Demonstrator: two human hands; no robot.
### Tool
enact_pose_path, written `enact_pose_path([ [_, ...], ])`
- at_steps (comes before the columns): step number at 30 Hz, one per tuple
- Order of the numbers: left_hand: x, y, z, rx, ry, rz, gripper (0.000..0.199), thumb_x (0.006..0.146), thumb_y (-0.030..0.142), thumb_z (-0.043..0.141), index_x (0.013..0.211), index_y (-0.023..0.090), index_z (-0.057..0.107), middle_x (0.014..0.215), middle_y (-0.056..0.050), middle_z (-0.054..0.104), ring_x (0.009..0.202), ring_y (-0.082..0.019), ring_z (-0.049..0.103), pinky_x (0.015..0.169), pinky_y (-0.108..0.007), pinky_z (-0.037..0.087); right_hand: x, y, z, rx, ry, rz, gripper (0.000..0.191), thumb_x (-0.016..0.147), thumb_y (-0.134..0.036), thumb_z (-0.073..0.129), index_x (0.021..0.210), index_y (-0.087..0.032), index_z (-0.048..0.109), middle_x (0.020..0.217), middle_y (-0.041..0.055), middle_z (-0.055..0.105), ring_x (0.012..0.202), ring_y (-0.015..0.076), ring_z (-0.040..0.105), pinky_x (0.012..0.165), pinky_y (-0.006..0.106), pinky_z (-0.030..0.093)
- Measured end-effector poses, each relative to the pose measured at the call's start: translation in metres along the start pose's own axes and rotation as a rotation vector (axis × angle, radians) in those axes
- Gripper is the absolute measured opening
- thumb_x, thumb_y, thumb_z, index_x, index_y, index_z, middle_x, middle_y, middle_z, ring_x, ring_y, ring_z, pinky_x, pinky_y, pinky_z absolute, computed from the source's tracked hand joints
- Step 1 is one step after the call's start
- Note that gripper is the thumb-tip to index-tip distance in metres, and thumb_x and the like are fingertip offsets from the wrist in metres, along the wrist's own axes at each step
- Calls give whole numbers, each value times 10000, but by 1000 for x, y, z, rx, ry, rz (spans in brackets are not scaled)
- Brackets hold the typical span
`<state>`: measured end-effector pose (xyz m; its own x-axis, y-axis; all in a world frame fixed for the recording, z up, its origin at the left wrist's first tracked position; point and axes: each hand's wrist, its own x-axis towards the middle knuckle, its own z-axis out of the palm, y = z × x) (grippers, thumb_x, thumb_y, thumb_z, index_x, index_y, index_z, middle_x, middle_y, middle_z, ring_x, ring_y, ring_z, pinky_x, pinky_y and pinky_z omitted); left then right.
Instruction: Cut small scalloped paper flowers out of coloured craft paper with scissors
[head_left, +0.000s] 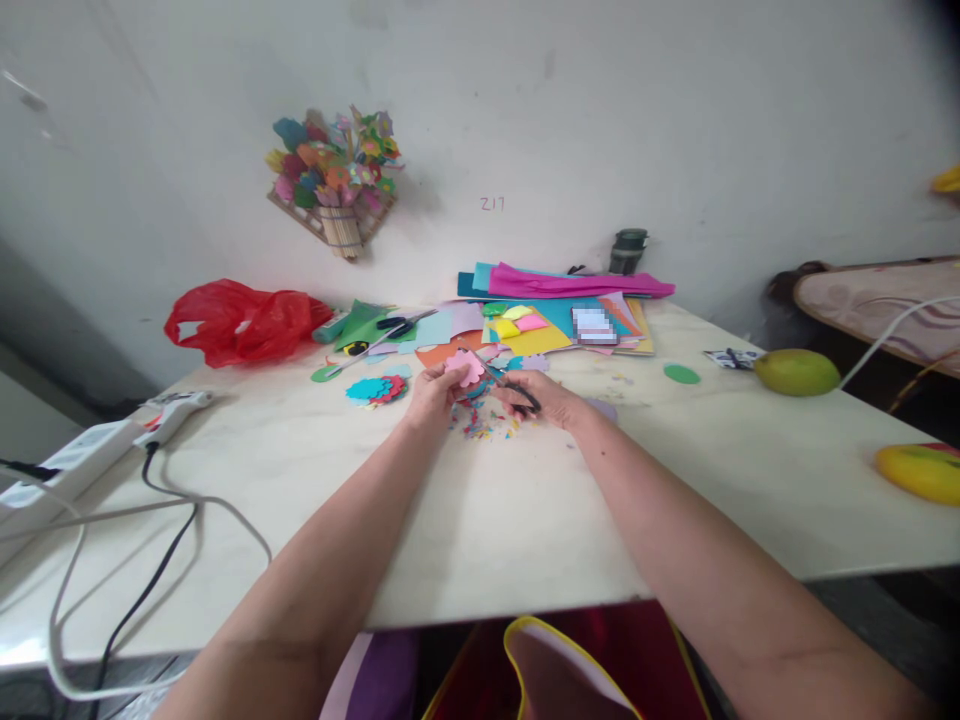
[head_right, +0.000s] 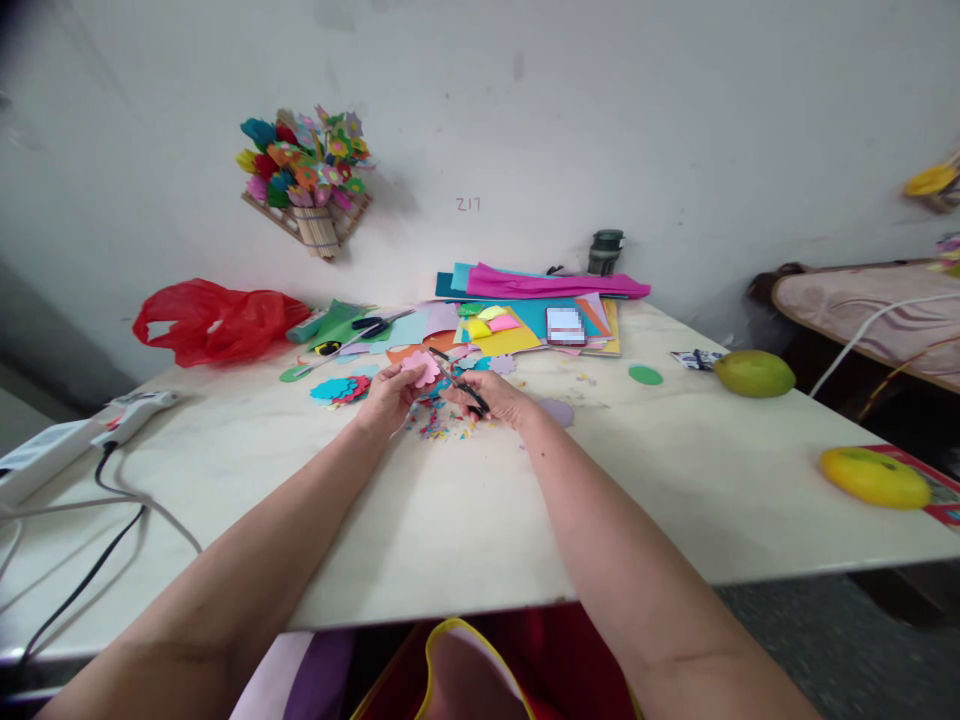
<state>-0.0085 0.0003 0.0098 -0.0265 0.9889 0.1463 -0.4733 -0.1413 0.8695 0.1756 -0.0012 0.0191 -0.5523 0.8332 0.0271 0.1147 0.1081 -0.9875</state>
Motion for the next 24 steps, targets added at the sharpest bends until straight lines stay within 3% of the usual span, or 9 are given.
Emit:
enact_pose_path([
  [24,1,0,-2,25,-20,-6,222,562,195,764,741,102,670,717,-57,694,638,-137,639,646,-258,549,0,-1,-1,11,-9,42,335,647,-380,760,752,-151,540,503,-46,538,383,44,447,320,148,237],
])
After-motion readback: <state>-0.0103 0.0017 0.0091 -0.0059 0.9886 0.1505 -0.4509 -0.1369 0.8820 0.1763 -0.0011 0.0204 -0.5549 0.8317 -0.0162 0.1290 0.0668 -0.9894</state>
